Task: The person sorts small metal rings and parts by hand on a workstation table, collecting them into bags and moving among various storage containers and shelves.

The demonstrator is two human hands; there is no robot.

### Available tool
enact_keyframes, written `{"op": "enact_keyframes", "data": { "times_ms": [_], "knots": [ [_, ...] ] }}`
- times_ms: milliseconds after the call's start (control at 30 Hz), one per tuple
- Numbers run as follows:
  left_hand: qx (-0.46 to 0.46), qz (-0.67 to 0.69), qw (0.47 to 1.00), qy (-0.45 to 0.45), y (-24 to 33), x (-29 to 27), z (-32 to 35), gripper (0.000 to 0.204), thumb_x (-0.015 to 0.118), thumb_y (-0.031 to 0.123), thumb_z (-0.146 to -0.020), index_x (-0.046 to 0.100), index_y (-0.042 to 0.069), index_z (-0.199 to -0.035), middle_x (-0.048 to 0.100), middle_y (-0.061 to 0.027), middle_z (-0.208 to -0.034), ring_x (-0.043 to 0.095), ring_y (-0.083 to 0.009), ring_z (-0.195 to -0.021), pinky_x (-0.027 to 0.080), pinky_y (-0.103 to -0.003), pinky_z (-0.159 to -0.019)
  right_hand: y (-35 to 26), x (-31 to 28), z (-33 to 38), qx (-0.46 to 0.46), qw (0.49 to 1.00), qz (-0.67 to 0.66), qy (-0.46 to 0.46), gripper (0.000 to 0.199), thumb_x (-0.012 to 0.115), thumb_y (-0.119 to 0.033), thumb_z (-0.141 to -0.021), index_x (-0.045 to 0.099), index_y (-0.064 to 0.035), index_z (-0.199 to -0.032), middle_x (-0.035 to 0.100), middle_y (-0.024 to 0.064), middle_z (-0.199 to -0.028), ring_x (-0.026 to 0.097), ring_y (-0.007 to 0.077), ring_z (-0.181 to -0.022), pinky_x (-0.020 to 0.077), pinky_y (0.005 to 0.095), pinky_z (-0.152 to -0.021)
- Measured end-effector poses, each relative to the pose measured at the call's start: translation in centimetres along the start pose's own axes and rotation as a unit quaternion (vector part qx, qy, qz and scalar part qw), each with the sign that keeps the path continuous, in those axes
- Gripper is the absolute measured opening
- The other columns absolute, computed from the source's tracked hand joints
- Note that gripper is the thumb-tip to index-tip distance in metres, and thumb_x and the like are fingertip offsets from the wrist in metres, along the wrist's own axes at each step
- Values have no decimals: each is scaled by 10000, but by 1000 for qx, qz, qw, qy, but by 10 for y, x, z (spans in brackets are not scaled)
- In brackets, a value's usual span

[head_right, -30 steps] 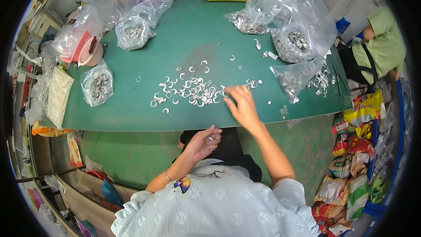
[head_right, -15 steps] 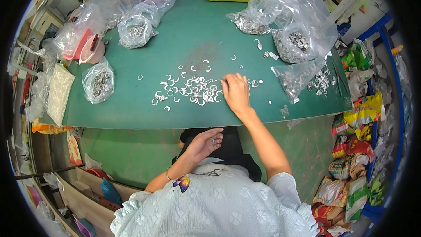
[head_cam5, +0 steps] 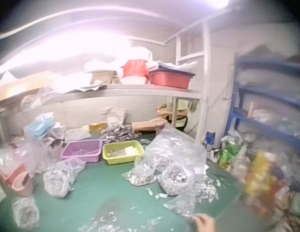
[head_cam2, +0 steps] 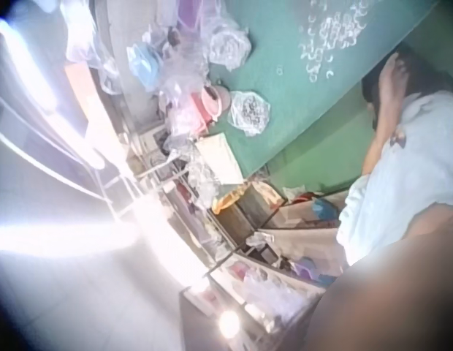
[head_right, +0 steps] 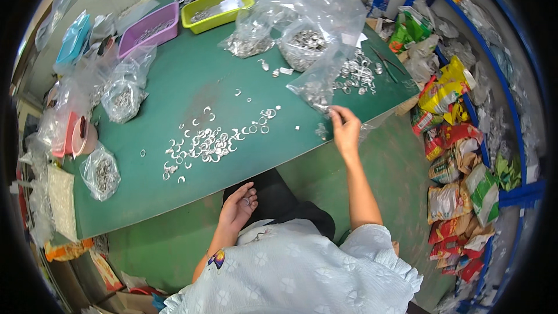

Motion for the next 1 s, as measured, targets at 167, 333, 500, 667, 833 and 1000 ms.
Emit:
{"op": "enact_keyframes", "data": {
  "times_ms": [167,333,500,667,833,1000],
  "knots": [
    [-2,-25,999,30,-3,4,1,249,516,124,-854,531,-6,-1065,551,-68,-840,500,-142,-708,429,-252,-627,49,-65,-37,44,984,124,116,149,580,-63,-804,641,8,-921,637,57,-741,575,97,-696,453,241,-647],
    [11,-18,1000,8,0,-1,4,237,501,114,-858,541,5,-1064,572,-67,-835,521,-155,-745,437,-270,-662,55,-84,-60,22,976,143,163,141,596,-51,-775,647,0,-896,647,113,-724,611,154,-651,475,275,-633],
    [11,-19,1000,-1,-4,0,1,243,512,119,-852,541,3,-1064,573,-69,-833,520,-157,-734,435,-270,-651,74,-104,-86,13,966,171,194,138,612,-55,-758,643,10,-876,653,135,-750,628,194,-669,481,298,-641],
    [17,-16,1000,0,-5,-4,0,253,518,122,-849,542,1,-1070,577,-71,-844,521,-159,-734,436,-276,-645,88,-120,-107,19,943,232,237,124,634,-72,-732,641,-5,-835,647,150,-780,626,284,-728,477,359,-677],
    [11,-5,1000,-2,-8,-4,2,274,515,126,-853,535,-2,-1094,577,-71,-854,518,-158,-750,428,-271,-675,101,-114,-124,-40,933,324,154,119,649,-92,-709,646,-27,-809,633,144,-800,593,315,-790,455,414,-707],
    [1,34,999,-26,-11,-7,-3,289,492,160,-877,525,-4,-1113,575,-78,-882,519,-154,-769,428,-271,-698,54,-89,-92,-179,896,363,183,97,604,-64,-753,634,-26,-837,613,124,-867,552,317,-801,427,395,-747]
  ]
}}
Point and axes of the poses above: each hand's wrist, its own z-axis away from the middle knuckle, its own x-axis out of the palm, y = z × x, the point moved 7 cm from there along -z, towards the middle knuckle
